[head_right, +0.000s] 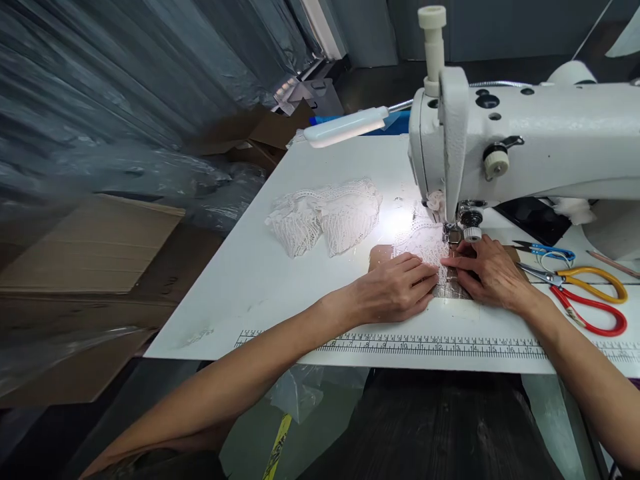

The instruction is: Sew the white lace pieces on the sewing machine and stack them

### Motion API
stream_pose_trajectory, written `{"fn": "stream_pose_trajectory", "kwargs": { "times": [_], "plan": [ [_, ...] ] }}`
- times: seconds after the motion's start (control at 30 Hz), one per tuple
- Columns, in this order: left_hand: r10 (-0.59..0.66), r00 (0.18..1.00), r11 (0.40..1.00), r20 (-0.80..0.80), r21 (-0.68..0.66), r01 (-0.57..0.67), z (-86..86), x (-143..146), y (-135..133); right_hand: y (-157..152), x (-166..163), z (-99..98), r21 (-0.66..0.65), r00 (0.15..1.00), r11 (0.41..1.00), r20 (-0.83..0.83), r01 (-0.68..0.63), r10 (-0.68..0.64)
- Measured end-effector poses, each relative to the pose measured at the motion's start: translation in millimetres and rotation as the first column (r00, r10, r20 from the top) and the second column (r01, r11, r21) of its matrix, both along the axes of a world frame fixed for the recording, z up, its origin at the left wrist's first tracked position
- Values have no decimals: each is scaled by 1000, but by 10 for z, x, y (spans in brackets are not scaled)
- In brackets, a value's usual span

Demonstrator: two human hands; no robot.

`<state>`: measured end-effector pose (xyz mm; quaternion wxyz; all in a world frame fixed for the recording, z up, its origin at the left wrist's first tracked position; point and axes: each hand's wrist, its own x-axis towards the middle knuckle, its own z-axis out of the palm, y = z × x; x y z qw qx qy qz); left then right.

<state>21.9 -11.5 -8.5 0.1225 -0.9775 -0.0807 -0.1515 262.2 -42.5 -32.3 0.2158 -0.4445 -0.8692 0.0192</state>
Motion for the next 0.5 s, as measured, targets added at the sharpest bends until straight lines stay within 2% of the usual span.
{"fn": "stream_pose_trajectory", "kwargs": {
  "times": [0.1,0.27,0.5],
  "plan": [
    [-15,998,1000,-64,-9,15,51,36,27,-6,-7,4,43,1000,999,3,-9,9],
    [-22,994,991,-103,-137,8,100,71,136,-18,-25,-9,39,998,999,51,22,-24],
    [-2,999,977,-54,-212,-10,57,-7,164,-2,-51,60,37,992,999,118,32,-37]
  ]
}}
